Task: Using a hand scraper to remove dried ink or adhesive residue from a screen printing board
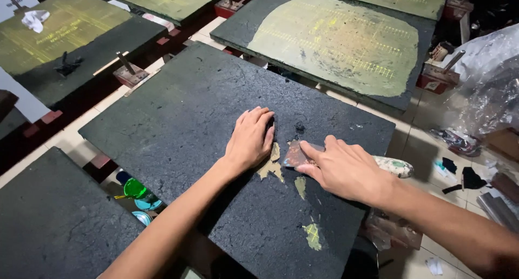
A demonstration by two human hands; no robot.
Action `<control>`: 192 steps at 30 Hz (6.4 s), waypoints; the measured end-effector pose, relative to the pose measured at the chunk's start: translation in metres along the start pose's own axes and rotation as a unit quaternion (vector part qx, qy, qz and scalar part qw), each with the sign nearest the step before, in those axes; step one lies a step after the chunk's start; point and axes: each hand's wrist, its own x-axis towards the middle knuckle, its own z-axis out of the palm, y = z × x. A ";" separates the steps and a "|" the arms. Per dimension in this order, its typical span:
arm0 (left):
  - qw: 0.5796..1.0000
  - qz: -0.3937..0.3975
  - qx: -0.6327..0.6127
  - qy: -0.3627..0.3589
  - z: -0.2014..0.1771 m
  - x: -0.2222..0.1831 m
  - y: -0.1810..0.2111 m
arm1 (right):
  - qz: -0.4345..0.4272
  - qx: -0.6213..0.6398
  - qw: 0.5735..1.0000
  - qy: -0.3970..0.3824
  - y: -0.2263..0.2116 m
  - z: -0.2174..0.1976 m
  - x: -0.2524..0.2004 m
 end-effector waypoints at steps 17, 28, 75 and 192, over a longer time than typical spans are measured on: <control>0.998 0.042 0.000 0.046 -0.017 -0.003 0.009 | 0.040 0.104 0.991 0.079 -0.005 -0.014 0.021; 0.967 0.095 -0.216 0.093 -0.002 0.005 -0.013 | 0.038 0.128 0.989 -0.057 0.006 -0.035 -0.013; 0.984 0.129 -0.058 0.106 0.001 0.001 -0.003 | 0.054 0.192 0.980 -0.002 0.002 -0.015 -0.003; 0.982 -0.002 -0.188 0.007 0.015 0.010 0.003 | -0.035 0.023 0.999 -0.031 0.026 -0.011 0.019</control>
